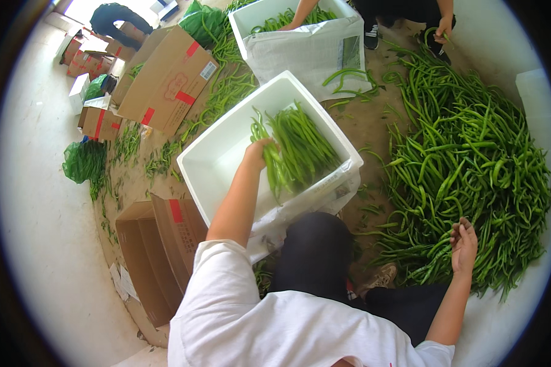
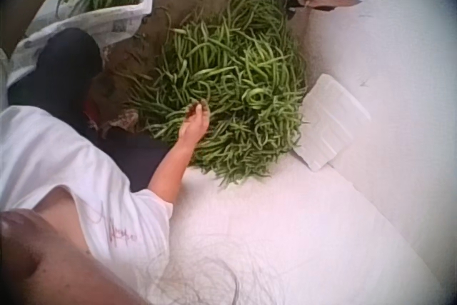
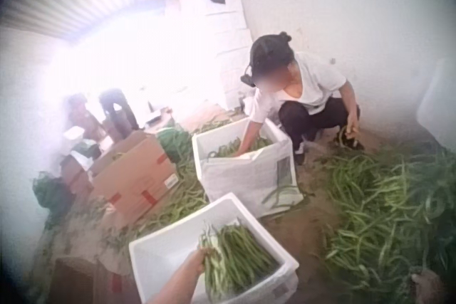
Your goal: The person sits on the floor and sorts green beans from a large pile into a white plastic container. They repeatedly pick up handfuls of beans and place them into the container.
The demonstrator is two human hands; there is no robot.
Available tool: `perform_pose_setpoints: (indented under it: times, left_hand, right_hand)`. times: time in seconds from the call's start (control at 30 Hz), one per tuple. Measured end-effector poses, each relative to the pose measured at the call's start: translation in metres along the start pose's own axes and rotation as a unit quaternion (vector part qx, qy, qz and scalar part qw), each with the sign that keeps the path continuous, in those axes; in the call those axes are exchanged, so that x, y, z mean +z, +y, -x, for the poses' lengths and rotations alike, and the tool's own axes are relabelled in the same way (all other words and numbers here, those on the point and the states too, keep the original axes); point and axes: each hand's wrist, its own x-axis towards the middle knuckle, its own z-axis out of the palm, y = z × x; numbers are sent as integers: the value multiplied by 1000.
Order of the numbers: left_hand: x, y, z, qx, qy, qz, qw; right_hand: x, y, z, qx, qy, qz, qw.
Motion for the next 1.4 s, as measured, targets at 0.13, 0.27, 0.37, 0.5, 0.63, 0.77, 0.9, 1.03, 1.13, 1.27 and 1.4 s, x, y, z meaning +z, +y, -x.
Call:
perform_pose_setpoints:
  times: [0.13,0.27,0.37,0.5,0.63,0.77,0.9,1.03,1.13,1.27,1.4]
  left_hand:
    - [-21,-44,-49,79,3,-59,995]
    - [-36,-83,-86,175,88,-148,969]
    - [-61,-113,-106,123,127,-288,941]
    - [-69,-129,-121,109,161,-522,830]
    - [-92,-136,-131,187,149,-522,819]
    - [-65,-140,-105,165,80,-448,875]
    - [-37,-128,-77,36,96,-461,881]
    - [-23,-86,-50,229,205,-491,815]
    - [34,-69,5,368,114,-404,830]
    - [95,-80,73,416,5,-335,845]
    - [120,-106,101,402,-45,-349,845]
  right_hand:
    - [4,20,-12,39,6,48,998]
    - [10,34,-23,66,8,81,994]
    - [16,49,-30,92,5,84,992]
    - [20,66,-35,109,7,102,989]
    - [13,89,-53,98,-42,132,986]
    - [34,87,-70,112,-84,227,964]
    - [29,110,-101,25,-36,489,871]
    - [42,124,-149,-41,29,542,839]
    - [45,123,-185,-65,62,587,805]
    - [45,140,-222,-77,79,681,724]
    - [71,137,-226,-140,-77,758,633]
